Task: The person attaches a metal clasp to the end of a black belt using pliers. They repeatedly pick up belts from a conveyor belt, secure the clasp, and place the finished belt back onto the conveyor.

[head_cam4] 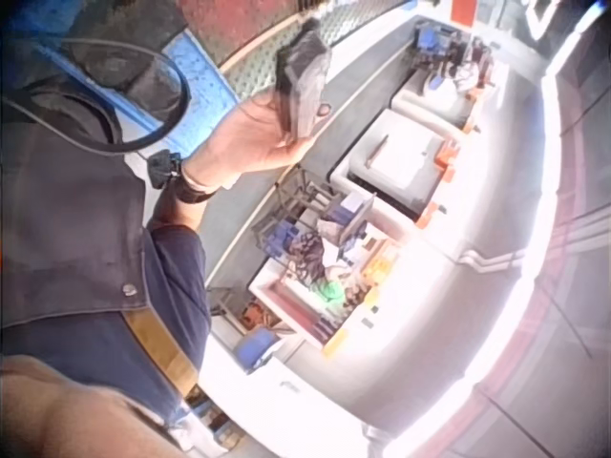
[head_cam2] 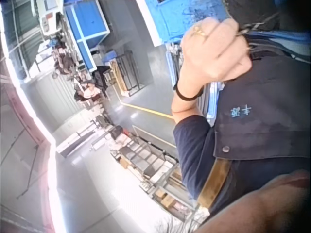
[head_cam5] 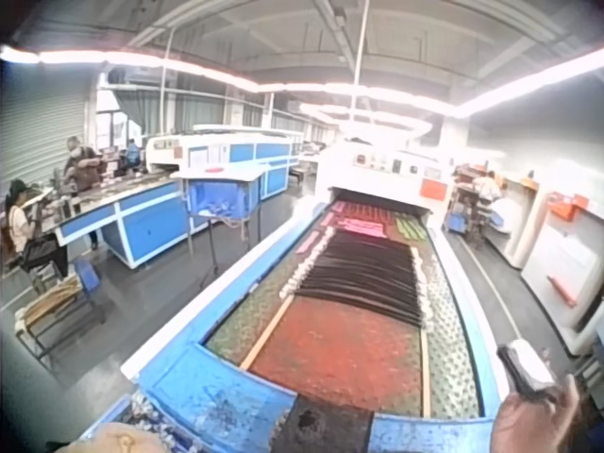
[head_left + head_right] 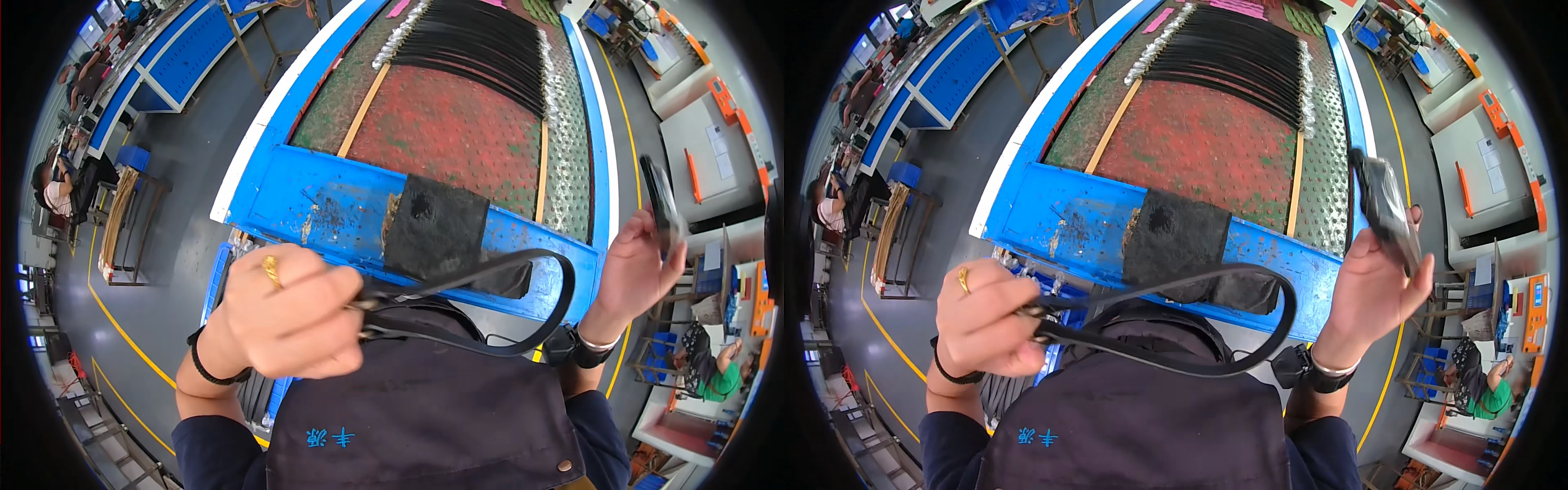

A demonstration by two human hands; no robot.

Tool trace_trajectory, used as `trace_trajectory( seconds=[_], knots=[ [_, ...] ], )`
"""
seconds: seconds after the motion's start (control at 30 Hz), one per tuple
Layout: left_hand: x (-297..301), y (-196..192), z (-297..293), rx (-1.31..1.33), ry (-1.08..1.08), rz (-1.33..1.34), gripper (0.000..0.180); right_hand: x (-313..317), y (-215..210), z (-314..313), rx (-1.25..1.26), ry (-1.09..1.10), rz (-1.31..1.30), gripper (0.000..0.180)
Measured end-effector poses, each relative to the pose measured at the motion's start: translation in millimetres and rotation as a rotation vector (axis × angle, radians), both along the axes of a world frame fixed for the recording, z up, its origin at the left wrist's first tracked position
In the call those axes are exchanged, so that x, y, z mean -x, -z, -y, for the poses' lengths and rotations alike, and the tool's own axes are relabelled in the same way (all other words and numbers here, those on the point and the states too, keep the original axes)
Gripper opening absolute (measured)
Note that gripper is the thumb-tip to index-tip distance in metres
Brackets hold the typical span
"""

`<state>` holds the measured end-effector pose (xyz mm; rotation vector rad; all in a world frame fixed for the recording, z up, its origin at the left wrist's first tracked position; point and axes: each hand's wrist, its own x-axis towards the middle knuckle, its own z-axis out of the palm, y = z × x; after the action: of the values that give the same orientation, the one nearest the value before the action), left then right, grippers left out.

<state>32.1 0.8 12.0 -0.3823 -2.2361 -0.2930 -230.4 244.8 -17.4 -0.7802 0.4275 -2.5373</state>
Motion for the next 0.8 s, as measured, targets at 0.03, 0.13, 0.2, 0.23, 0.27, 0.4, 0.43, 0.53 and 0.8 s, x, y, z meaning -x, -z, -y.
trace_trajectory(
  seconds=[0.03,0.13,0.2,0.23,0.27,0.4,0.43,0.53,0.8],
  knots=[
    [-8,0,5,-0.030,-0.035,0.079,0.011,12,9,-4,-0.030,0.077,0.032,0.038],
    [-32,10,10,-0.172,-0.246,0.151,0.017,21,44,10,-0.473,0.482,-0.018,0.049],
    [-45,13,8,-0.251,-0.310,0.190,0.022,13,84,25,-0.631,0.436,-0.122,0.054],
    [-45,14,6,-0.277,-0.332,0.181,0.021,4,102,33,-0.747,0.397,-0.166,0.054],
    [-44,14,7,-0.300,-0.353,0.159,0.021,-8,105,43,-0.818,0.298,-0.093,0.055],
    [-34,23,6,-0.300,-0.346,0.109,0.020,-29,150,77,-0.903,0.122,-0.016,0.058],
    [-27,23,7,-0.323,-0.319,0.110,0.020,-25,162,75,-0.931,0.115,-0.060,0.060],
    [-18,22,4,-0.293,-0.294,0.048,0.020,-19,183,72,-1.119,0.457,-0.488,0.062],
    [-2,15,6,-0.326,-0.252,0.002,0.019,-29,181,27,-1.412,0.786,-0.893,0.046]
  ],
)
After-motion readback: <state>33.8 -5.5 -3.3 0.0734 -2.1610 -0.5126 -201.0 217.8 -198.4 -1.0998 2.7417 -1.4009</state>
